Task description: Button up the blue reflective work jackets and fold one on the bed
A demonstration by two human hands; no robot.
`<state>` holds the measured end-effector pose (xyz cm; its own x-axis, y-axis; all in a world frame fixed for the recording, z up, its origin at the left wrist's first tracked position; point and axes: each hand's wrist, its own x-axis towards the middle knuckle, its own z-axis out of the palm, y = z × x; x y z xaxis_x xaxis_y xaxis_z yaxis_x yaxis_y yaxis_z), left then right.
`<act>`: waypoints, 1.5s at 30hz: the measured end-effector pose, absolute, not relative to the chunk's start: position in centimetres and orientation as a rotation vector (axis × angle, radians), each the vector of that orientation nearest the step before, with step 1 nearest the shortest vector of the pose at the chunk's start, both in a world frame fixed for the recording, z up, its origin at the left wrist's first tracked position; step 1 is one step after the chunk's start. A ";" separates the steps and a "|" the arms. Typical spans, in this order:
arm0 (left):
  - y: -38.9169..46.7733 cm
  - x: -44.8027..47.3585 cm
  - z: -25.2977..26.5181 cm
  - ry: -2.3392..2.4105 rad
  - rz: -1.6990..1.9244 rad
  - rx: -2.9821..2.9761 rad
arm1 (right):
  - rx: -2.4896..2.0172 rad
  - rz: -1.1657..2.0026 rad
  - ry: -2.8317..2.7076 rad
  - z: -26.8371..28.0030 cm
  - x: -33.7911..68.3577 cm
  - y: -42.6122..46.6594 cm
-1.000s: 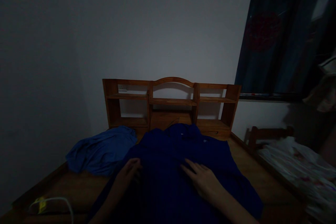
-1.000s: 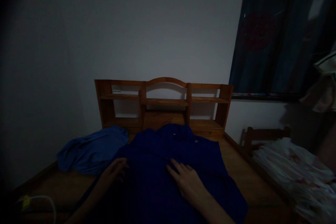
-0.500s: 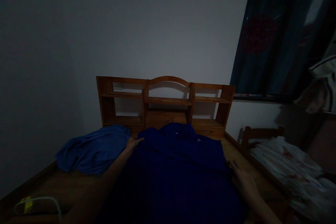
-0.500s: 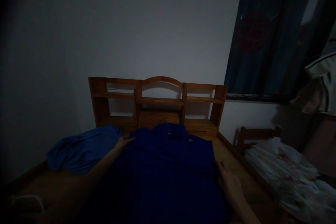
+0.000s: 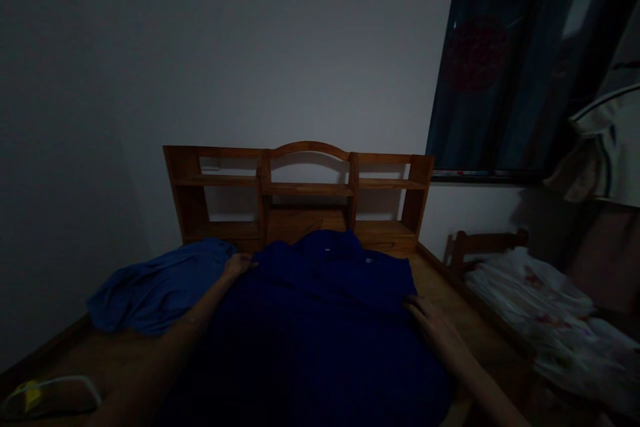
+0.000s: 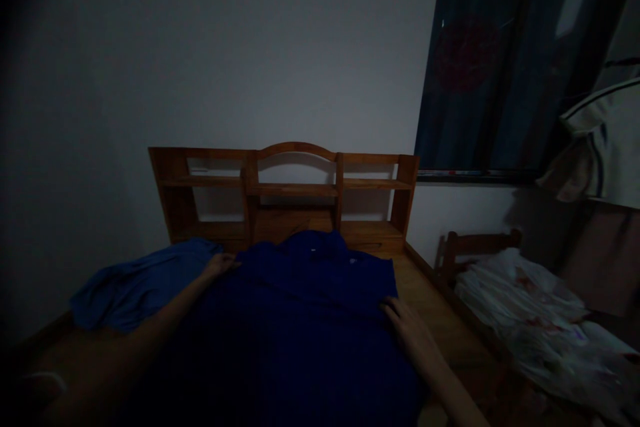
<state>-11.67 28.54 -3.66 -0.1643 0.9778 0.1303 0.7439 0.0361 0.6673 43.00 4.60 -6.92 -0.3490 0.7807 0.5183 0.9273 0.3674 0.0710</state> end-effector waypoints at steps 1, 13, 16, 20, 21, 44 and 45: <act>28.5 -12.0 -3.5 1.953 0.887 1.760 | -1.492 -0.438 -2.254 -6.9 43.0 4.7; 28.3 -10.7 -3.9 1.886 0.864 1.790 | -1.622 0.050 -2.164 -6.9 43.2 4.4; 28.0 -10.7 -4.4 1.952 0.909 1.820 | -1.617 0.056 -2.155 -7.2 43.3 4.6; 27.4 -10.0 -4.3 2.072 1.104 1.914 | -1.633 0.027 -2.175 -7.5 43.5 4.9; 27.3 -9.5 -4.3 2.079 1.155 1.961 | -1.634 0.018 -2.182 -7.5 43.5 4.9; 23.4 -6.8 2.4 1.948 1.309 2.125 | -1.601 0.034 -2.128 -8.5 43.9 5.3; 22.9 -7.3 2.4 1.961 1.233 2.150 | -1.607 0.026 -2.127 -8.5 43.8 5.3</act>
<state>-7.31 22.95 2.38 -0.0743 0.8368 0.5425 0.8515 -0.2299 0.4712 43.84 5.31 -8.48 -0.2024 0.9129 0.3544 0.9040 0.3133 -0.2909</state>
